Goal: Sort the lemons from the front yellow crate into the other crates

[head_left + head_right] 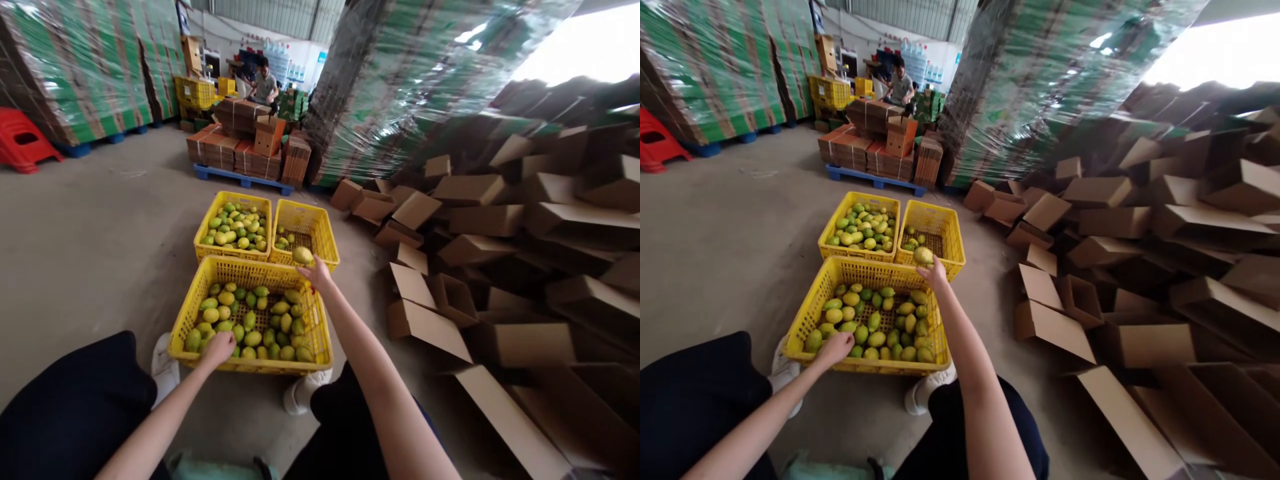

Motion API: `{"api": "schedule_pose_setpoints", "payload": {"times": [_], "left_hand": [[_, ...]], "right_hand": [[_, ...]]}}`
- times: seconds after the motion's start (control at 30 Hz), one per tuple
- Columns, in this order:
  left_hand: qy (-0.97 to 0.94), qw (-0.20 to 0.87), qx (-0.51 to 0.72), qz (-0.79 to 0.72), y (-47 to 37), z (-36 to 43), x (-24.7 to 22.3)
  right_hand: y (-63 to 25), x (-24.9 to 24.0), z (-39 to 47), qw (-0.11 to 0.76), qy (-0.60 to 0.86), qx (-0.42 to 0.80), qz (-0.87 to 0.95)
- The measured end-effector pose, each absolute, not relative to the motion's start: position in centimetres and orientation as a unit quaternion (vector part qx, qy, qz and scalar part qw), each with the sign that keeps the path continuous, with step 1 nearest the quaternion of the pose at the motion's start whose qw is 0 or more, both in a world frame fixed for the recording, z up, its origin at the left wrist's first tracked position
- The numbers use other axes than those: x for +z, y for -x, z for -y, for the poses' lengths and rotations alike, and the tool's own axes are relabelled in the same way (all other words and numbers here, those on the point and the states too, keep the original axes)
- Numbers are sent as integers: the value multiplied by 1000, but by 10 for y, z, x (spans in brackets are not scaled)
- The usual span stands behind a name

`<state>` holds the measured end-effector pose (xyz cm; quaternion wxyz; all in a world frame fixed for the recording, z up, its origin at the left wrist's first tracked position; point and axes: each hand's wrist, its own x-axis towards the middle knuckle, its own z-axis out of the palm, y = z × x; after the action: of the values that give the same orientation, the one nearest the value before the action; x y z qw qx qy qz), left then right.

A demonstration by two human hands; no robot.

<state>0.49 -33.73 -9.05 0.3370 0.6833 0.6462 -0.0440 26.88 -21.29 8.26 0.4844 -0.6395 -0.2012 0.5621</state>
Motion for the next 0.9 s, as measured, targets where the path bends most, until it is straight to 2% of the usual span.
{"api": "schedule_pose_setpoints", "payload": {"times": [0.13, 0.33, 0.53, 0.7, 0.8, 0.9], "left_hand": [[-686, 338, -49, -643, -4, 339, -91], [-706, 354, -65, -610, -4, 329, -97], [-732, 343, -86, -582, 8, 311, -102], [-732, 301, -93, -605, 39, 287, -100], [-712, 283, -88, -637, 53, 262, -109], [-668, 282, -87, -683, 56, 248, -126]], "right_hand": [[-275, 91, 208, 400, 706, 508, 289], [-259, 63, 285, 211, 699, 541, 419], [-262, 67, 301, 156, 657, 525, 518], [-263, 95, 315, 51, 570, 414, 707], [-259, 110, 329, -53, 569, 275, 773], [-254, 117, 337, -155, 567, 206, 782]]}}
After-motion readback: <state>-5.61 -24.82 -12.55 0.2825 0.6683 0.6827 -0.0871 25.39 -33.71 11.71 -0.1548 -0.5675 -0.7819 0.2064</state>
